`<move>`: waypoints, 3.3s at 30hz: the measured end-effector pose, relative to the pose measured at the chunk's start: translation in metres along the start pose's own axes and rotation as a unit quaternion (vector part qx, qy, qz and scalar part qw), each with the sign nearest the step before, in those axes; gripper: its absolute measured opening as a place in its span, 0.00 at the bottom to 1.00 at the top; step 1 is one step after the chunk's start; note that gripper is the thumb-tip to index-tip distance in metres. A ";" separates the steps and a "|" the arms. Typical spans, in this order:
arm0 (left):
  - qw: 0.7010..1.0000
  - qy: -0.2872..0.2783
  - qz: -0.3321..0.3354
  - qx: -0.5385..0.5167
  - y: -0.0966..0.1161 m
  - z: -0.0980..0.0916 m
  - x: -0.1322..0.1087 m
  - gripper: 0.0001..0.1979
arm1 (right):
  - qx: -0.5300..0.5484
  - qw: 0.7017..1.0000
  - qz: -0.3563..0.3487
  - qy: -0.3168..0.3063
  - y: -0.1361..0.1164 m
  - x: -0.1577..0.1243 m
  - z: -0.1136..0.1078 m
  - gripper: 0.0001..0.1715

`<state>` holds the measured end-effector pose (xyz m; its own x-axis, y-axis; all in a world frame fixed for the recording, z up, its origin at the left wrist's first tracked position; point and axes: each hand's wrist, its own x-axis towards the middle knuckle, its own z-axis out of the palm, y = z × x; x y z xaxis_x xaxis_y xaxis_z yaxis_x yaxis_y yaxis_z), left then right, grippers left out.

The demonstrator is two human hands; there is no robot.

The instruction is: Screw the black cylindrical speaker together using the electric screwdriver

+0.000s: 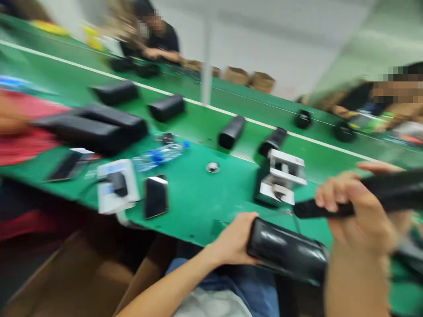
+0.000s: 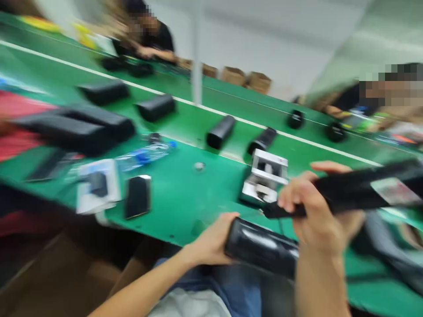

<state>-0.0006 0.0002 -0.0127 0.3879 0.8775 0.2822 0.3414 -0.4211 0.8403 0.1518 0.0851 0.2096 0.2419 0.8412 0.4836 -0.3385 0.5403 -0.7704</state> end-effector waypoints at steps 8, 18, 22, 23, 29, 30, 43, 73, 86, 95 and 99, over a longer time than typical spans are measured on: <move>0.999 -0.033 0.028 0.025 -0.024 0.002 -0.003 0.68 | -0.133 0.974 -0.181 -0.001 0.009 0.042 -0.035 0.13; 0.998 -0.044 -0.002 0.039 -0.019 -0.002 -0.003 0.69 | -0.187 0.970 -0.158 0.014 0.044 0.049 -0.030 0.11; 0.998 -0.042 -0.001 0.041 -0.018 -0.002 -0.003 0.68 | -0.192 0.968 -0.159 0.020 0.046 0.052 -0.031 0.12; 0.998 -0.041 0.000 0.040 -0.017 -0.002 -0.003 0.67 | -0.193 0.968 -0.159 0.016 0.045 0.052 -0.031 0.12; 0.998 -0.039 0.011 0.040 -0.017 -0.003 -0.002 0.66 | -0.182 0.973 -0.138 -0.006 0.034 0.043 -0.040 0.14; 0.998 -0.040 0.013 0.043 -0.017 -0.003 -0.002 0.67 | -0.178 0.975 -0.132 -0.007 0.028 0.040 -0.041 0.13; 0.999 -0.040 -0.008 0.025 -0.013 -0.006 -0.002 0.63 | -0.160 0.903 -0.358 0.174 0.004 0.074 -0.047 0.02; 0.999 -0.036 -0.019 0.022 -0.014 -0.004 -0.003 0.62 | -0.172 0.973 -0.152 0.003 0.040 0.048 -0.025 0.12; 0.999 -0.031 -0.014 0.017 -0.016 -0.003 -0.003 0.62 | -0.193 0.968 -0.160 0.026 0.046 0.054 -0.024 0.13; 0.999 -0.029 -0.001 0.018 -0.018 -0.003 -0.003 0.63 | -0.198 0.965 -0.169 0.023 0.050 0.054 -0.030 0.14; 0.999 -0.030 0.005 0.021 -0.019 -0.002 -0.003 0.63 | -0.187 0.972 -0.144 0.000 0.042 0.049 -0.036 0.14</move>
<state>-0.0100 0.0063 -0.0279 0.4409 0.8585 0.2617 0.3726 -0.4404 0.8169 0.1822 0.1482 0.1856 0.2783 0.6559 0.7017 0.0971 0.7076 -0.6999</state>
